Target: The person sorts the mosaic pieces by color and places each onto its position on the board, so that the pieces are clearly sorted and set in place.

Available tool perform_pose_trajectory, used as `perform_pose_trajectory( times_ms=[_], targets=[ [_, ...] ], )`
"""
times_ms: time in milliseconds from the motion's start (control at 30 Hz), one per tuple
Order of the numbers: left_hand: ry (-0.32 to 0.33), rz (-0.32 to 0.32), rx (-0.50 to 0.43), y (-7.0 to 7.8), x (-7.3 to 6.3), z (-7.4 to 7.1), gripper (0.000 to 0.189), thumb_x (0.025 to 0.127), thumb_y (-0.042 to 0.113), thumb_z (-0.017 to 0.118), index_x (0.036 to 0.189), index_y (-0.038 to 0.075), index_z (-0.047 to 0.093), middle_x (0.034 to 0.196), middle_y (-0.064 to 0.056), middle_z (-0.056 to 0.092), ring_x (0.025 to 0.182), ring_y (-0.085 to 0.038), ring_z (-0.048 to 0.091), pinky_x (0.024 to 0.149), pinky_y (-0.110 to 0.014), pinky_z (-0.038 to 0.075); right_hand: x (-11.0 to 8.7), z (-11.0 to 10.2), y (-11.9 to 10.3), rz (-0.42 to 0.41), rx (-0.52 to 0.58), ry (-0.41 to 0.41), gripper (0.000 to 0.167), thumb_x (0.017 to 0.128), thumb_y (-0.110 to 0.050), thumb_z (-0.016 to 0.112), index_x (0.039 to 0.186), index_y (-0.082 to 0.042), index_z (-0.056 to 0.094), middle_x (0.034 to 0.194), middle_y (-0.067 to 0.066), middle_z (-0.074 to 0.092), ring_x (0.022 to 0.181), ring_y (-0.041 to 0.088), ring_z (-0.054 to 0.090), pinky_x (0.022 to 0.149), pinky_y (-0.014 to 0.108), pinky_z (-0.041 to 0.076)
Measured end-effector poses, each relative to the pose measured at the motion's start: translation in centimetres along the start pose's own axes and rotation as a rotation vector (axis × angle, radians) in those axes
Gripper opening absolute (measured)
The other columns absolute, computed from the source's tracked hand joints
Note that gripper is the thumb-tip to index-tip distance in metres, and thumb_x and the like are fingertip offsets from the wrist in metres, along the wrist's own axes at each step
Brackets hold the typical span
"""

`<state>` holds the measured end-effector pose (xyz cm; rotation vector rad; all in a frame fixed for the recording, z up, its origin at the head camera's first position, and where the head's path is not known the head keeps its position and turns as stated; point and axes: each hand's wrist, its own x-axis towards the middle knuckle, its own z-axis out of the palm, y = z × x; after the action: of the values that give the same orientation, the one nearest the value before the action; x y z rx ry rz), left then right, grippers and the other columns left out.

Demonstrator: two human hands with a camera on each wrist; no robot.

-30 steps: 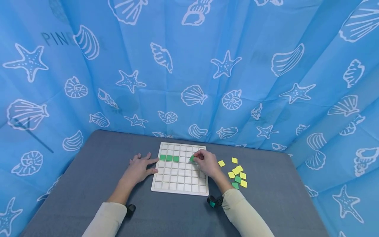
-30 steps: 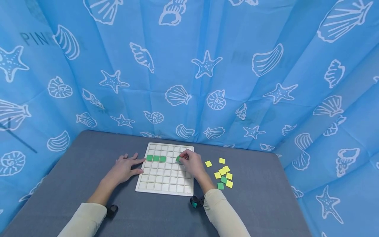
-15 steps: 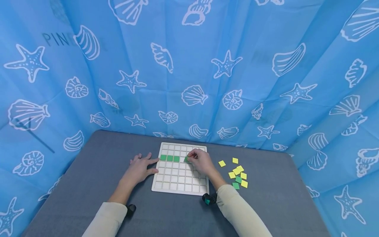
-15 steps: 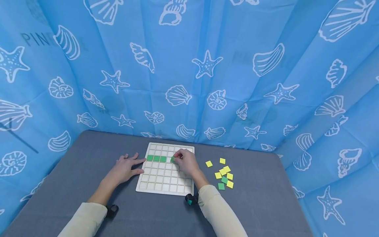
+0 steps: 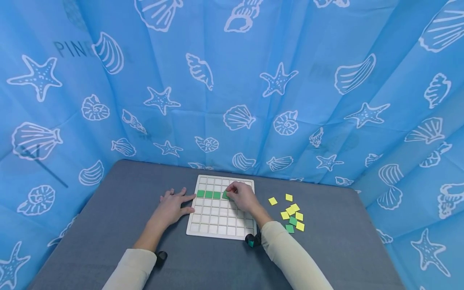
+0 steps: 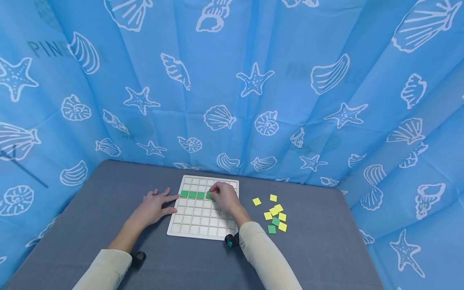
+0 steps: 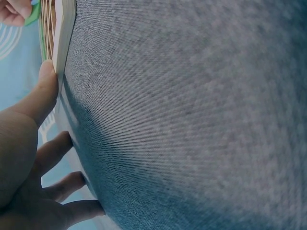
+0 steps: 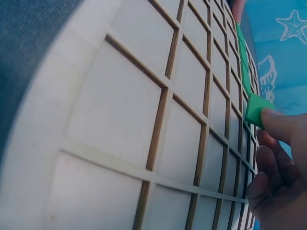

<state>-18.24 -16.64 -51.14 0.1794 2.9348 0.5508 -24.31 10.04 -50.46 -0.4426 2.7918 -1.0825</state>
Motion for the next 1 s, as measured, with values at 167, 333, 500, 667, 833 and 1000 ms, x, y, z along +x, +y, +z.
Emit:
perform_pose_trajectory(
  times_ms=[167, 333, 500, 667, 833, 1000],
  targets=[
    [0.0, -0.003, -0.003, 0.1, 0.0, 0.0, 0.059, 0.093, 0.043, 0.071, 0.148, 0.027, 0.056, 0.161, -0.02, 0.041, 0.147, -0.06, 0.028, 0.111, -0.081, 0.026, 0.3, 0.3, 0.1, 0.004, -0.016, -0.002, 0.007, 0.097, -0.017, 0.07, 0.102, -0.013, 0.074, 0.094, 0.001, 0.07, 0.083, 0.011, 0.062, 0.077, 0.03, 0.052],
    [-0.002, -0.003, -0.004, 0.1, 0.0, 0.0, 0.059, 0.093, 0.043, 0.071, 0.148, 0.027, 0.056, 0.161, -0.02, 0.041, 0.147, -0.06, 0.028, 0.111, -0.081, 0.025, 0.3, 0.4, 0.1, -0.053, -0.101, 0.0, 0.008, 0.098, -0.016, 0.07, 0.102, -0.013, 0.075, 0.096, 0.002, 0.068, 0.088, 0.013, 0.062, 0.079, 0.031, 0.053],
    [0.006, 0.005, 0.005, 0.1, 0.1, 0.0, 0.059, 0.093, 0.043, 0.071, 0.148, 0.027, 0.056, 0.16, -0.02, 0.042, 0.147, -0.06, 0.029, 0.11, -0.081, 0.026, 0.0, 0.4, 0.0, -0.14, -0.233, 0.002, 0.007, 0.097, -0.017, 0.071, 0.099, -0.013, 0.076, 0.096, 0.002, 0.064, 0.091, 0.016, 0.06, 0.079, 0.032, 0.053],
    [0.001, 0.007, 0.005, 0.1, 0.1, -0.1, 0.059, 0.093, 0.043, 0.071, 0.148, 0.027, 0.056, 0.161, -0.02, 0.041, 0.147, -0.06, 0.028, 0.11, -0.081, 0.025, -0.4, 0.3, -0.1, -0.171, -0.304, 0.015, 0.008, 0.096, -0.02, 0.072, 0.099, -0.014, 0.077, 0.097, 0.001, 0.065, 0.094, 0.017, 0.059, 0.079, 0.031, 0.053],
    [-0.011, 0.002, -0.009, 0.2, 0.0, -0.1, 0.059, 0.093, 0.043, 0.071, 0.148, 0.027, 0.056, 0.161, -0.02, 0.04, 0.148, -0.06, 0.027, 0.111, -0.081, 0.024, -1.0, -0.1, -0.1, -0.199, -0.372, 0.023, 0.013, 0.096, -0.024, 0.073, 0.104, -0.014, 0.078, 0.099, 0.001, 0.064, 0.093, 0.017, 0.057, 0.077, 0.031, 0.053],
    [-0.013, 0.012, -0.01, -0.2, -0.2, 0.0, 0.059, 0.094, 0.042, 0.071, 0.148, 0.027, 0.055, 0.162, -0.02, 0.04, 0.147, -0.06, 0.027, 0.11, -0.082, 0.024, -1.7, -0.2, 0.1, -0.276, -0.457, 0.067, 0.023, 0.098, -0.026, 0.07, 0.117, -0.012, 0.072, 0.102, 0.004, 0.064, 0.092, 0.02, 0.057, 0.077, 0.035, 0.051]
  ],
)
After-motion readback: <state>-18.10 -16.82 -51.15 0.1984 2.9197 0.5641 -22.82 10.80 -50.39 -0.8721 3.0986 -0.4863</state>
